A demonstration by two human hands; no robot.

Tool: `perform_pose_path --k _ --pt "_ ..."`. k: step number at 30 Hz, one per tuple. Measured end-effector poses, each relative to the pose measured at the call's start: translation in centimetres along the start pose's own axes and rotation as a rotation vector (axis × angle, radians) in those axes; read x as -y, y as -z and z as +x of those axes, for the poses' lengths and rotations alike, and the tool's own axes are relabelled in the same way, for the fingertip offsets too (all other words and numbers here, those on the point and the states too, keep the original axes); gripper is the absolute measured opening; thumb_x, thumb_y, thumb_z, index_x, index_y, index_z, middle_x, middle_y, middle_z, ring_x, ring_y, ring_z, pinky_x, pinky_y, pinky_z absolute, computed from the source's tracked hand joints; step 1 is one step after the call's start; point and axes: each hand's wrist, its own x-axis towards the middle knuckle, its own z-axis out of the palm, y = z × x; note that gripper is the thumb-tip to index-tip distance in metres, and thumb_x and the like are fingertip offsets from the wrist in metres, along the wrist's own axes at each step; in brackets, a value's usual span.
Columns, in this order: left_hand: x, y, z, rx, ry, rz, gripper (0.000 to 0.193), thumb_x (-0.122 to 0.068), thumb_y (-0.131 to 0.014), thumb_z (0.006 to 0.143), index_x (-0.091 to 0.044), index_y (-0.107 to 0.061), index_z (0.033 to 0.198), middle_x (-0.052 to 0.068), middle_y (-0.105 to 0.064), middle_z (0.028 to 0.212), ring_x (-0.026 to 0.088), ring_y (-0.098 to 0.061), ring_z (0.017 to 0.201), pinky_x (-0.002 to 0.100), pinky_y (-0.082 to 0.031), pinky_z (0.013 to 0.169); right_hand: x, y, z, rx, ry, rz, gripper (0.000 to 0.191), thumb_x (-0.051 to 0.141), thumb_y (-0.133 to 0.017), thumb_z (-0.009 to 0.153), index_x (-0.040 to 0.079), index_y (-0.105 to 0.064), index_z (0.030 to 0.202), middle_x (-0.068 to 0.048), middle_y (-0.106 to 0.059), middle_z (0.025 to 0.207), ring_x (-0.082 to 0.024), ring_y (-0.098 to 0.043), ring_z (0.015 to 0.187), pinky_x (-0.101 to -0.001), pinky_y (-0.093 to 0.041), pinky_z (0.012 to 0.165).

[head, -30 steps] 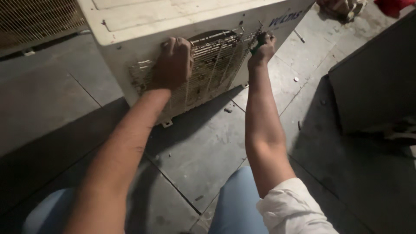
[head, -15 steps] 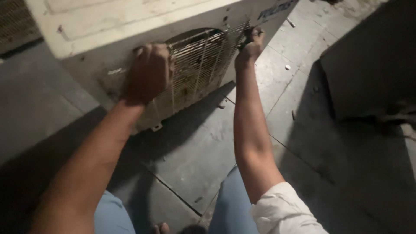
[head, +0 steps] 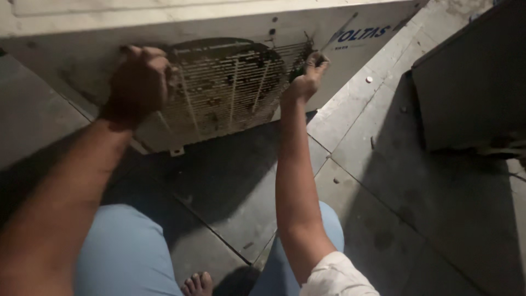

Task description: The person sits on the floor in front of a Voltas air-conditioner outdoor unit and uses a screwdriver to unscrew screws from the fan grille around the unit. They work on screws at different positions around the grille, reposition the grille with a hand, and continue unscrewing more screws.

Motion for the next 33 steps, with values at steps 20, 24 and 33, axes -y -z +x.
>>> perform_pose_path --k 20,24,33 --pt "-16.9 -10.0 3.9 -0.073 1.254 -2.159 0.015 -0.014 -0.051 0.089 -0.005 -0.061 0.097 0.009 -0.066 0.080 0.021 -0.066 0.066 0.036 -0.059 0.062 10.2 2.0 -9.7 0.598 0.134 -0.832 0.034 0.011 -0.066 0.102 0.003 -0.068 0.135 -0.007 -0.075 0.092 -0.009 -0.068 0.071 -0.0243 -0.054 0.064" --pt "-17.8 -13.1 5.1 0.053 1.417 -2.448 0.032 -0.028 -0.047 0.094 -0.004 -0.067 0.091 0.003 -0.057 0.066 0.015 -0.051 0.054 0.028 -0.041 0.048 10.5 1.3 -10.2 0.604 0.083 -0.910 0.037 0.011 -0.064 0.100 0.005 -0.066 0.137 -0.006 -0.075 0.087 -0.008 -0.067 0.070 -0.0249 -0.054 0.064" --pt "-19.9 -13.4 10.1 -0.047 0.986 -2.314 0.034 -0.040 -0.061 0.101 -0.009 -0.075 0.103 -0.010 -0.045 0.062 0.006 -0.048 0.051 0.025 -0.034 0.045 8.3 1.4 -8.6 0.618 0.068 -0.791 0.038 0.006 -0.062 0.100 0.005 -0.068 0.138 -0.002 -0.073 0.091 -0.006 -0.056 0.070 -0.0241 -0.050 0.063"
